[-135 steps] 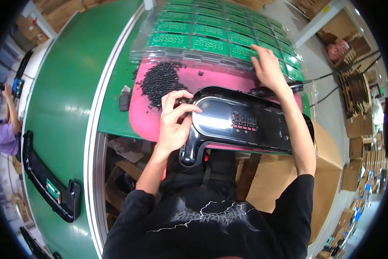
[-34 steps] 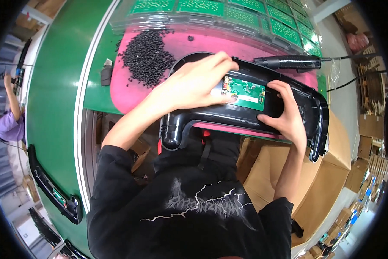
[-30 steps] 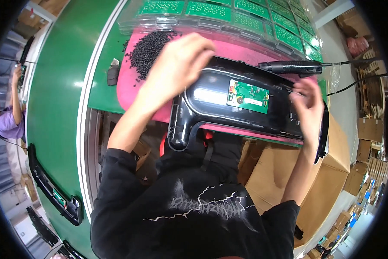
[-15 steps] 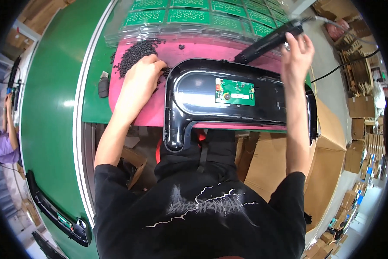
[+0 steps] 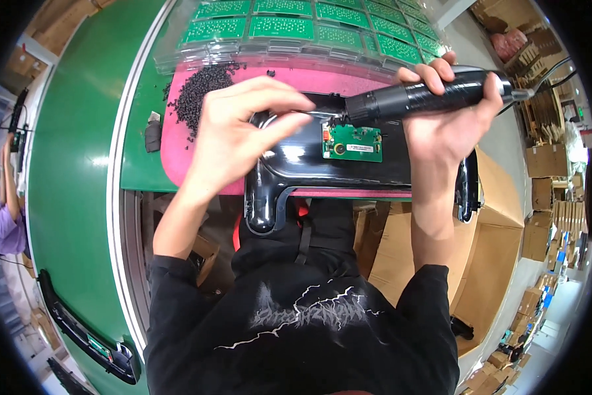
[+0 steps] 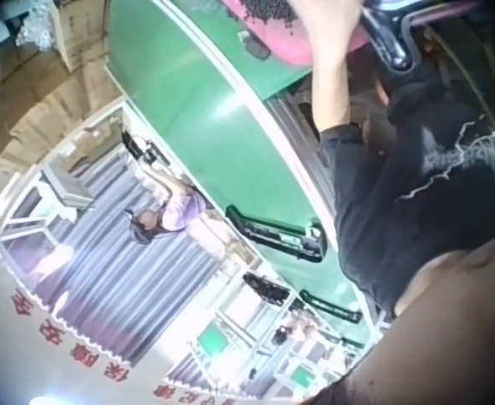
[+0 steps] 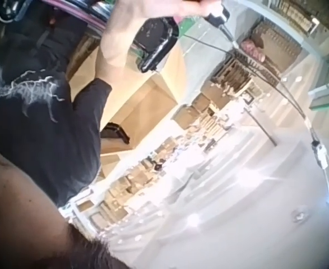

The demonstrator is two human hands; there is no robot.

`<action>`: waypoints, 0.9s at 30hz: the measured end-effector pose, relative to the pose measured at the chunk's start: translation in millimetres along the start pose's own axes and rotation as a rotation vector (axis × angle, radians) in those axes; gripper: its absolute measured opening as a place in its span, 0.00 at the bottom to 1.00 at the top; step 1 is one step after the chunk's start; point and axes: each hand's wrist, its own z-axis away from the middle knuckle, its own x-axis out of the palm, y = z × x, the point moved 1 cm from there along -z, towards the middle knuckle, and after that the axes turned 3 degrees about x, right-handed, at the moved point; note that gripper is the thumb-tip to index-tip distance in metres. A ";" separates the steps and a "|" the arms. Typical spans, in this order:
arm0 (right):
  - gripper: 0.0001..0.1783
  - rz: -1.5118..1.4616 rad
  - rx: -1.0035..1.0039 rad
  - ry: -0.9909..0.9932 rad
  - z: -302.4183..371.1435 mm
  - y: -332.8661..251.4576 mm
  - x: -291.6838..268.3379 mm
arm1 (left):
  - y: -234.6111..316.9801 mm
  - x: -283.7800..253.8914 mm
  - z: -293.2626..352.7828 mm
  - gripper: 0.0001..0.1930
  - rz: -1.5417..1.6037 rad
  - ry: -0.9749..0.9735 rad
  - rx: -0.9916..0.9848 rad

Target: Install and secure circuit boards into plastic housings using an electric screwdriver at a factory workbench.

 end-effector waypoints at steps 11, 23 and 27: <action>0.28 0.058 -0.212 -0.172 43.9 -17.4 37.9 | 15.9 19.9 -4.0 0.04 0.274 0.006 -0.117; 0.29 0.142 -0.229 -0.256 54.5 -26.4 32.3 | 20.2 29.8 -12.1 0.06 0.044 -0.219 0.044; 0.34 0.274 -0.218 -0.359 45.8 -27.4 23.6 | 20.2 34.4 -22.1 0.06 -0.133 -0.307 0.147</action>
